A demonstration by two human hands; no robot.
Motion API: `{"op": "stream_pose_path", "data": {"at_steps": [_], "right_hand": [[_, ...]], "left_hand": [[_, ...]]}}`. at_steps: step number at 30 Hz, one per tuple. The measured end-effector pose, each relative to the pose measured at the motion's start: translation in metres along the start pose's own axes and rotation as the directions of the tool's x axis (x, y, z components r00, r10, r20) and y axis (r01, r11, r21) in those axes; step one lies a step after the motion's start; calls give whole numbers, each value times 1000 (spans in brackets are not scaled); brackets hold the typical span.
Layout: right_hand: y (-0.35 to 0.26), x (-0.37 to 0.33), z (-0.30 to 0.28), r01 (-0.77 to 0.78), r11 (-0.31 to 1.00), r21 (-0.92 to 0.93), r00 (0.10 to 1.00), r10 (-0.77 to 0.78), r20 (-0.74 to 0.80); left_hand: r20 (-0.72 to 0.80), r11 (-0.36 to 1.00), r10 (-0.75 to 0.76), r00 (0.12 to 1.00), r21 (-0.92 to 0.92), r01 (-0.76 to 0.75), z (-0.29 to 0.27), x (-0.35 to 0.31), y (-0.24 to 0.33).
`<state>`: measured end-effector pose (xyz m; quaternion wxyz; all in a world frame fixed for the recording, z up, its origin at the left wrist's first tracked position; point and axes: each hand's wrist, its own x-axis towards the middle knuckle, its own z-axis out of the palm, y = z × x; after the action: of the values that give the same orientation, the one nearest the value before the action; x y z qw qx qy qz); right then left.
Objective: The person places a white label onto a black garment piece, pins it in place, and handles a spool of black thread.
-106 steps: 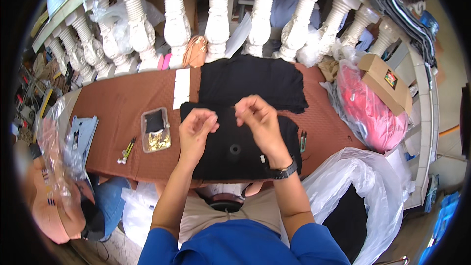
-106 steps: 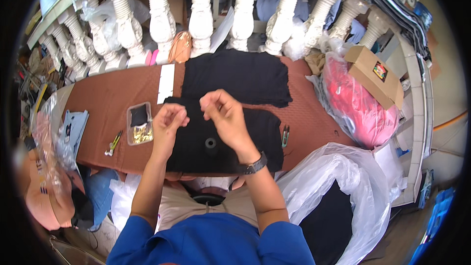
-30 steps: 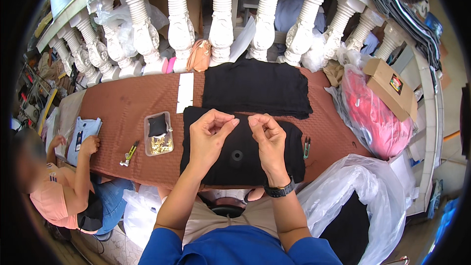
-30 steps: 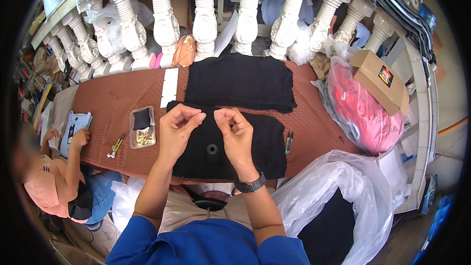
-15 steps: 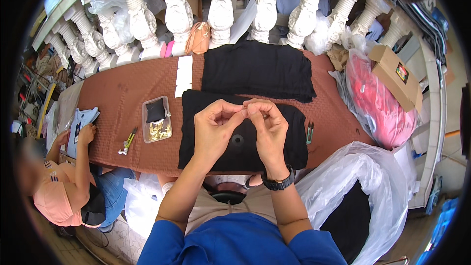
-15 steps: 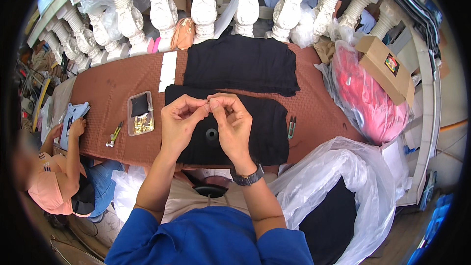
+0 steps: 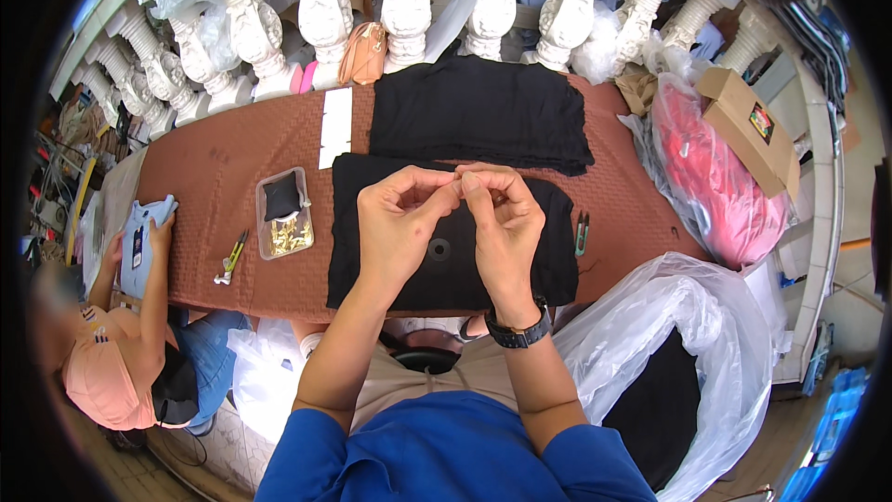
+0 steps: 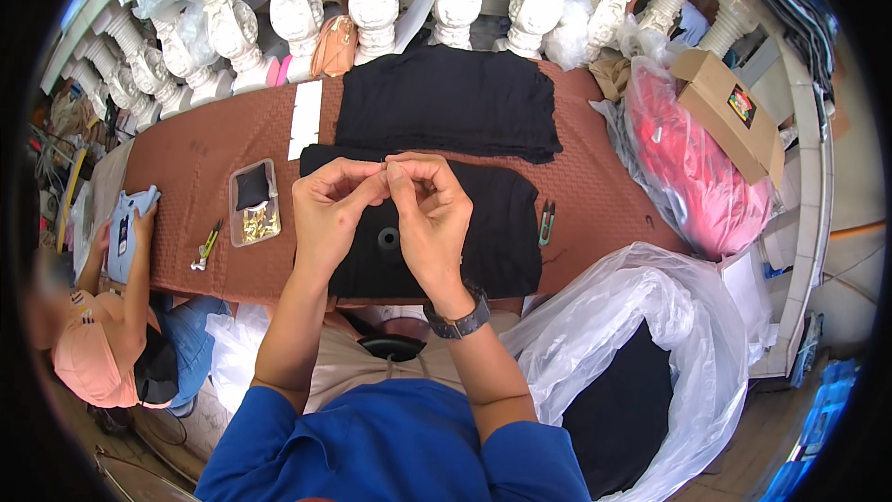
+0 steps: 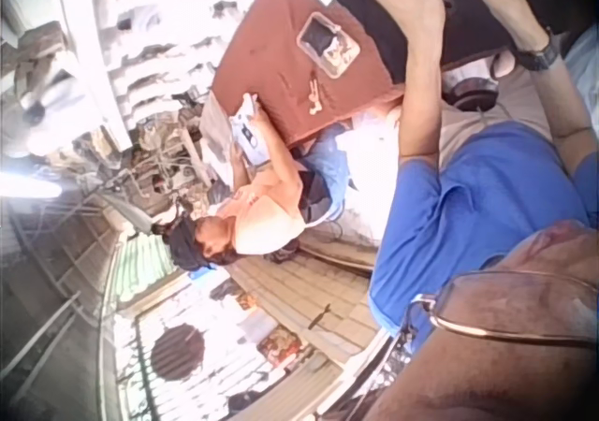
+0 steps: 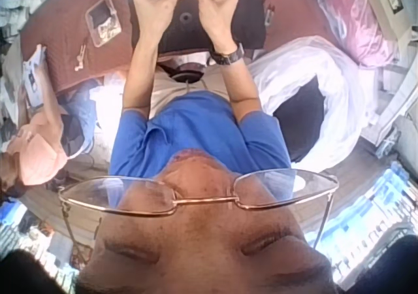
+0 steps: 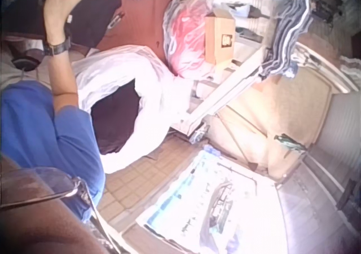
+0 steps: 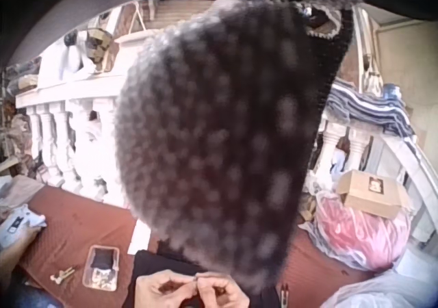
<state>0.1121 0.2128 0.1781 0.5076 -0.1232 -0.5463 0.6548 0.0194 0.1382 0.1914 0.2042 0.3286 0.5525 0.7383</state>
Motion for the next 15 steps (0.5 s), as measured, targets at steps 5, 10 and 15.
{"op": "stream_pose_path", "data": {"at_steps": [5, 10, 15], "right_hand": [[1, 2, 2, 3, 1000, -7, 1000, -3, -7], [2, 2, 4, 58, 997, -53, 998, -58, 6], [-1, 2, 7, 75, 996, -52, 997, -75, 14]], "left_hand": [[2, 1000, -13, 1000, -19, 13, -1, 1, 1], [6, 1000, 0, 1000, -23, 0, -4, 3, 2], [-18, 999, 49, 999, -9, -49, -4, 0, 1]]}}
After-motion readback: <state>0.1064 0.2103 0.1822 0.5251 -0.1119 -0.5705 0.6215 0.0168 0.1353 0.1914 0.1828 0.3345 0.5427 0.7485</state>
